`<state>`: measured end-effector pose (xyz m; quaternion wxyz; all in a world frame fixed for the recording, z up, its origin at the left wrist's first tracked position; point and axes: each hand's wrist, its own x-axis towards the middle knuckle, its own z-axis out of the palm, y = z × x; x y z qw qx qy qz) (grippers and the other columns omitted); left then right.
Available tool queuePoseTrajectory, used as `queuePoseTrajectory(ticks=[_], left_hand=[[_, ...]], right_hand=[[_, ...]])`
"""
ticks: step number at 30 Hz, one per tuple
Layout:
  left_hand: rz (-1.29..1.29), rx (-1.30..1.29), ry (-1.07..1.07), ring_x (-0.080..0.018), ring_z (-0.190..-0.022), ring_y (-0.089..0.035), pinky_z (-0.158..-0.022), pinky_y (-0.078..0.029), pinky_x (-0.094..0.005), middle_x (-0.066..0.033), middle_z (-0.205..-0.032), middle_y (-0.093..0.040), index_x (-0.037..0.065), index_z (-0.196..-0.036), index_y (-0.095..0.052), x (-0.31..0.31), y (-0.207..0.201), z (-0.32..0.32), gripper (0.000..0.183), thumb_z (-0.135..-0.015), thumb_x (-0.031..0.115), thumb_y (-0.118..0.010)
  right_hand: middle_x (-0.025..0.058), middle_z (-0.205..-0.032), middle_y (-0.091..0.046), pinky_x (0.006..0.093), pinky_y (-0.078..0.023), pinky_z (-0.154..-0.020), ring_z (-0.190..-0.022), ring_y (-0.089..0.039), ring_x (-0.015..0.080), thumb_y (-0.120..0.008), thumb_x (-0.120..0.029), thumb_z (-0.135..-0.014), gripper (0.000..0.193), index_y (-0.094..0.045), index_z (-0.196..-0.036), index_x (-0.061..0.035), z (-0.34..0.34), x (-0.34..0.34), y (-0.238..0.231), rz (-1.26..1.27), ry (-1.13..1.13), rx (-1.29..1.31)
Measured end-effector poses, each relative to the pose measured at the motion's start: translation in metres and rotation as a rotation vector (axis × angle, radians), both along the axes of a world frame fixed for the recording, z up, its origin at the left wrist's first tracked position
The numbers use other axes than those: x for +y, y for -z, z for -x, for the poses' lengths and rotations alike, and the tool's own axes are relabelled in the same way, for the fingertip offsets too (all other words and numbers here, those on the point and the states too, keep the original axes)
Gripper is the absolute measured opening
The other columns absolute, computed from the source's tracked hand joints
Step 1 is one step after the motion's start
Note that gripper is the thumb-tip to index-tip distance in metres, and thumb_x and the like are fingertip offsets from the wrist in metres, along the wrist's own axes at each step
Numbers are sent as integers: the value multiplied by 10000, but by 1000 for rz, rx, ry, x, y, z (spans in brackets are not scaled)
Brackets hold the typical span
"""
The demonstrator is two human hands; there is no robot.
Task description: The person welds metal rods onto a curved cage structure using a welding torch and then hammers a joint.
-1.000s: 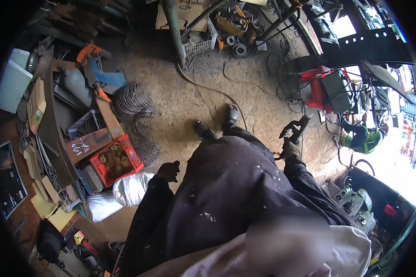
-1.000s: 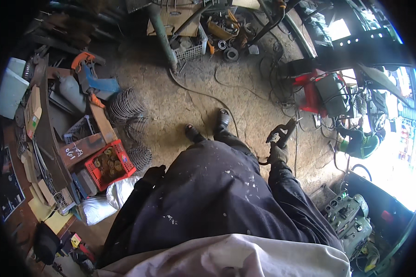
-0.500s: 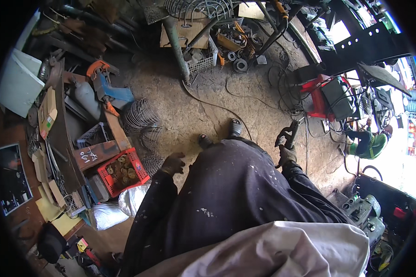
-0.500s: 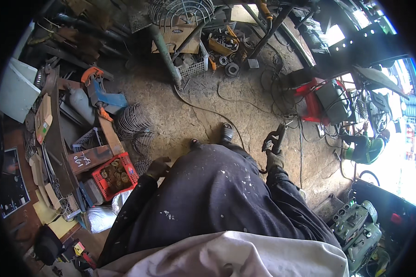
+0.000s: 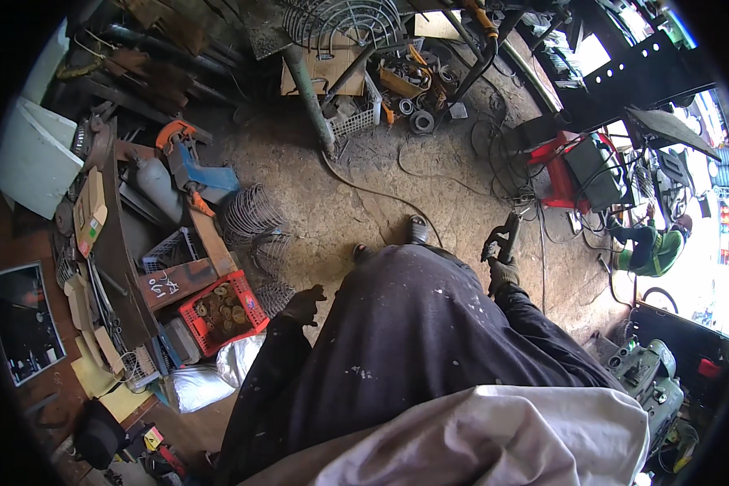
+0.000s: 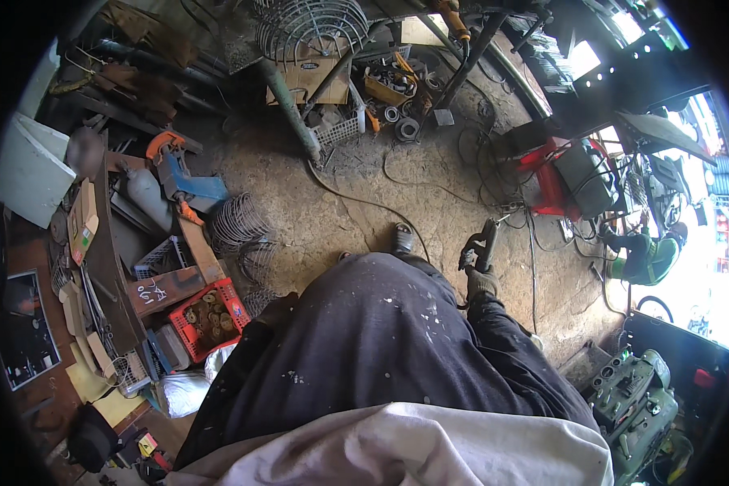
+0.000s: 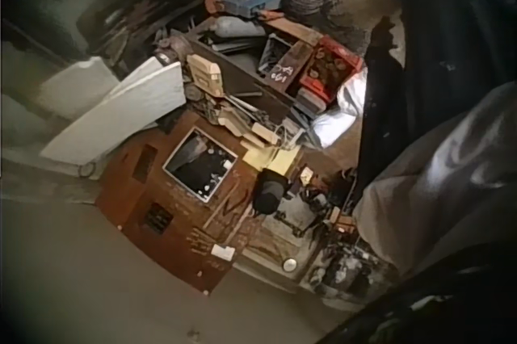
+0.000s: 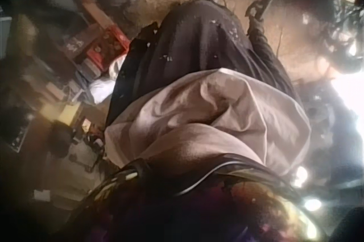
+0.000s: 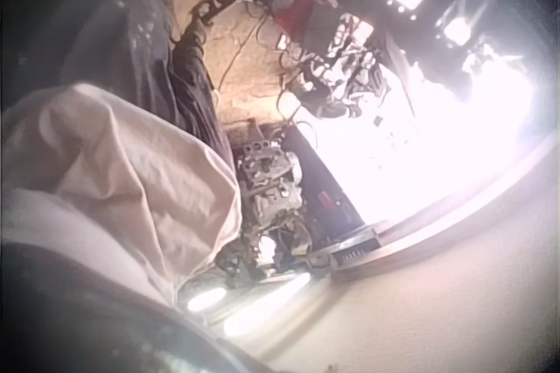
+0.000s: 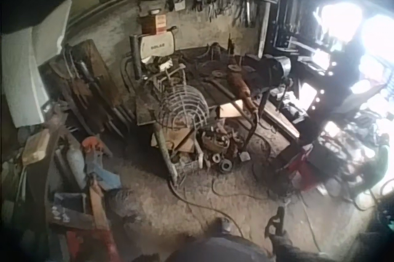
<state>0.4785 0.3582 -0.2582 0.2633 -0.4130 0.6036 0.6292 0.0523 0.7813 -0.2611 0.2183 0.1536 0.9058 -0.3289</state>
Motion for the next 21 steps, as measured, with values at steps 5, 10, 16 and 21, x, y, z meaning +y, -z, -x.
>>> queuePoseTrajectory(ticks=[5, 10, 16, 21], left_hand=[[731, 714, 722, -243, -688, -618, -783, -535, -521, -70, -894, -626, 62, -1157, -637, -17, 39, 3, 479, -790, 336, -780], [56, 70, -451, -276, -869, -629, -840, -518, -435, -90, -928, -650, 69, -1038, -660, -5, -36, 66, 344, -745, 207, -775], [982, 444, 789, -289, -848, -621, -834, -490, -417, -96, -865, -636, 90, -847, -678, -18, 30, 11, 238, -715, 284, -720], [960, 435, 988, -285, -880, -615, -803, -480, -423, -82, -788, -628, 125, -742, -682, -18, 41, 4, 194, -694, 311, -708]], right_hand=[[14, -651, -553, 339, -396, -455, -512, -511, 138, -780, -223, -768, 313, -555, -954, -110, 11, -20, 1, 3, -16, 30], [19, -673, -579, 336, -412, -479, -538, -533, 140, -773, -224, -766, 313, -589, -983, -92, 2, -28, -29, 32, 32, 15], [66, -850, -689, 372, -490, -676, -746, -641, 208, -784, -313, -733, 415, -666, -1068, -97, 8, -26, -34, -44, -51, -10], [75, -866, -695, 367, -495, -692, -763, -651, 214, -777, -313, -736, 413, -670, -1074, -102, 7, -23, -37, -84, -36, -30]])
